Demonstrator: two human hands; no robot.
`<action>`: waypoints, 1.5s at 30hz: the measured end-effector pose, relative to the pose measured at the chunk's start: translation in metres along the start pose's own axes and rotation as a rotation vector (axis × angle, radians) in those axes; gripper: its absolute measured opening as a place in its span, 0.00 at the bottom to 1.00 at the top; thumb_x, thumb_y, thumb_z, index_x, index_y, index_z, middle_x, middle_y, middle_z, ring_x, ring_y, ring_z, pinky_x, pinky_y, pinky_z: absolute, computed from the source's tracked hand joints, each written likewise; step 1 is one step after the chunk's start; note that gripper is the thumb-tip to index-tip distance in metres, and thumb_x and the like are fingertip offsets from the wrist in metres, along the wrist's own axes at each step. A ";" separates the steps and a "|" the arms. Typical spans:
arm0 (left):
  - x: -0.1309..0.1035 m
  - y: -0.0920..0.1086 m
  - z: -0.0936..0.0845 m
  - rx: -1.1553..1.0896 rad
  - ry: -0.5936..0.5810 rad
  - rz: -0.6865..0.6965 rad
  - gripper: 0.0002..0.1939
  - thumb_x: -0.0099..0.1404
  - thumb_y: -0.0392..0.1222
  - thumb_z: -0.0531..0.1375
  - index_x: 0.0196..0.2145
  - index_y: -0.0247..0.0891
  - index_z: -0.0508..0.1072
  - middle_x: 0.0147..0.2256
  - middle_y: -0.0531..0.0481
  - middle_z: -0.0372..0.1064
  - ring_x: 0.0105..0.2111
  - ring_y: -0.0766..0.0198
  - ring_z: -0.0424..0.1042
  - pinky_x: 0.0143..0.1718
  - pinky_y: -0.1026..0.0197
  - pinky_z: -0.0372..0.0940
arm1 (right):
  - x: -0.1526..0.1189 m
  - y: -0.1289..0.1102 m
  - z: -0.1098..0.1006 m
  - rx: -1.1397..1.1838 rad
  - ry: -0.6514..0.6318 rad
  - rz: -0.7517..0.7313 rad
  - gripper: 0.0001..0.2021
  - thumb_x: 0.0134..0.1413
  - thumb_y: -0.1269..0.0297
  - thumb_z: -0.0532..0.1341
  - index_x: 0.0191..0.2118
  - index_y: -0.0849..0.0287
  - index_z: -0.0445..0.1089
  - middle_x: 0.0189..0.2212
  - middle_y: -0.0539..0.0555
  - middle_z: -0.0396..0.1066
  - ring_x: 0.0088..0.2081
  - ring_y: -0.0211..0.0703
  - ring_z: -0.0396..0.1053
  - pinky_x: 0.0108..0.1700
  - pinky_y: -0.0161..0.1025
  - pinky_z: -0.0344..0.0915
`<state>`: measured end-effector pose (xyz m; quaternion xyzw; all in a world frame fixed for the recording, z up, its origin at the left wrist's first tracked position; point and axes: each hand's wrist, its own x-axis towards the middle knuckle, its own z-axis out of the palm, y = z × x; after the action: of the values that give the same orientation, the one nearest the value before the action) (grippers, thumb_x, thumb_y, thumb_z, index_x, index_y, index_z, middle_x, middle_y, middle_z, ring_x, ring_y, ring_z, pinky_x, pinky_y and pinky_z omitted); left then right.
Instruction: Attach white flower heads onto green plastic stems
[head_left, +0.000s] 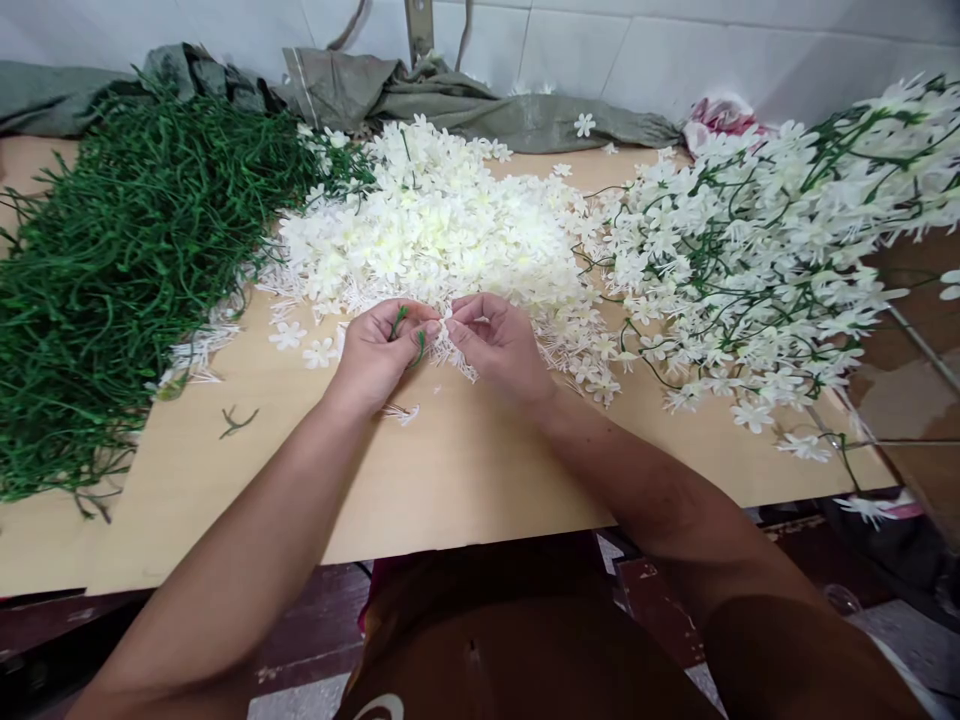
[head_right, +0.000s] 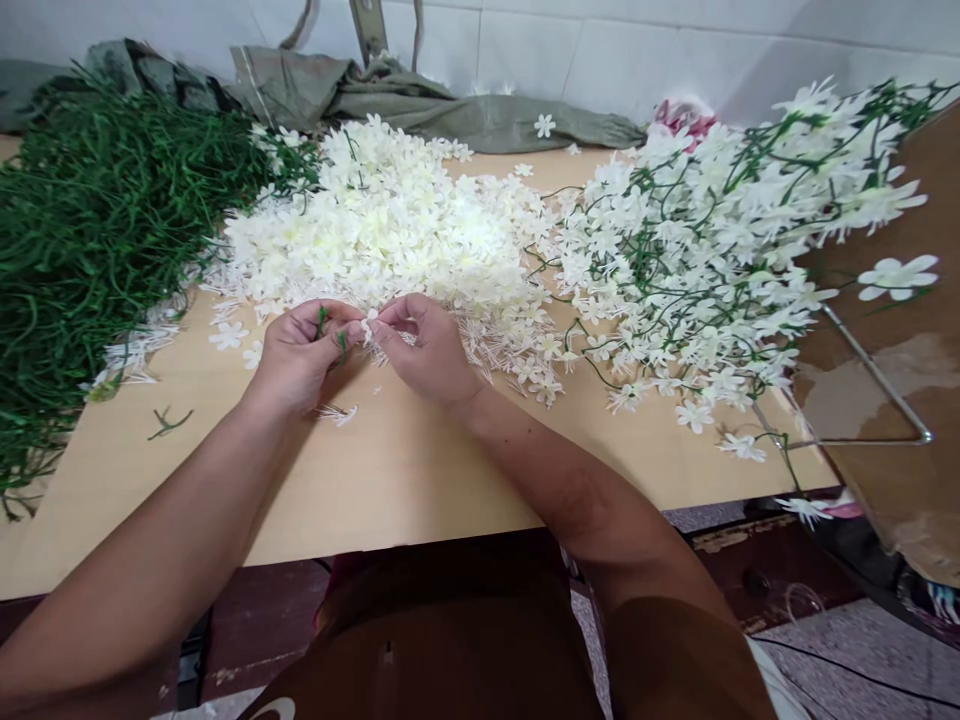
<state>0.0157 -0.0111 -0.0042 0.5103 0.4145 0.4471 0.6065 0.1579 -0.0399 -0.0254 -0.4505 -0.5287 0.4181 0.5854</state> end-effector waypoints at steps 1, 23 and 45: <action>0.000 0.001 0.000 0.017 0.000 0.005 0.11 0.45 0.36 0.72 0.25 0.37 0.74 0.14 0.61 0.50 0.15 0.76 0.46 0.18 0.67 0.42 | 0.000 0.000 0.000 0.016 0.001 0.007 0.15 0.46 0.53 0.68 0.27 0.57 0.65 0.31 0.50 0.67 0.38 0.37 0.68 0.44 0.40 0.70; -0.004 0.003 -0.005 0.176 0.034 0.197 0.04 0.52 0.34 0.67 0.28 0.37 0.76 0.15 0.61 0.48 0.16 0.74 0.46 0.19 0.66 0.42 | 0.004 0.000 -0.001 0.361 -0.030 0.306 0.25 0.28 0.45 0.75 0.24 0.57 0.67 0.21 0.44 0.65 0.26 0.31 0.65 0.37 0.37 0.70; 0.000 0.000 -0.004 0.157 -0.021 0.099 0.13 0.48 0.42 0.71 0.25 0.35 0.72 0.13 0.61 0.52 0.15 0.76 0.47 0.16 0.67 0.41 | -0.003 -0.009 0.001 -0.210 -0.211 0.092 0.26 0.52 0.38 0.59 0.25 0.56 0.53 0.20 0.43 0.50 0.24 0.31 0.50 0.27 0.34 0.50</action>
<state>0.0119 -0.0097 -0.0046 0.5809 0.4159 0.4373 0.5463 0.1570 -0.0451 -0.0176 -0.4868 -0.6068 0.4319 0.4565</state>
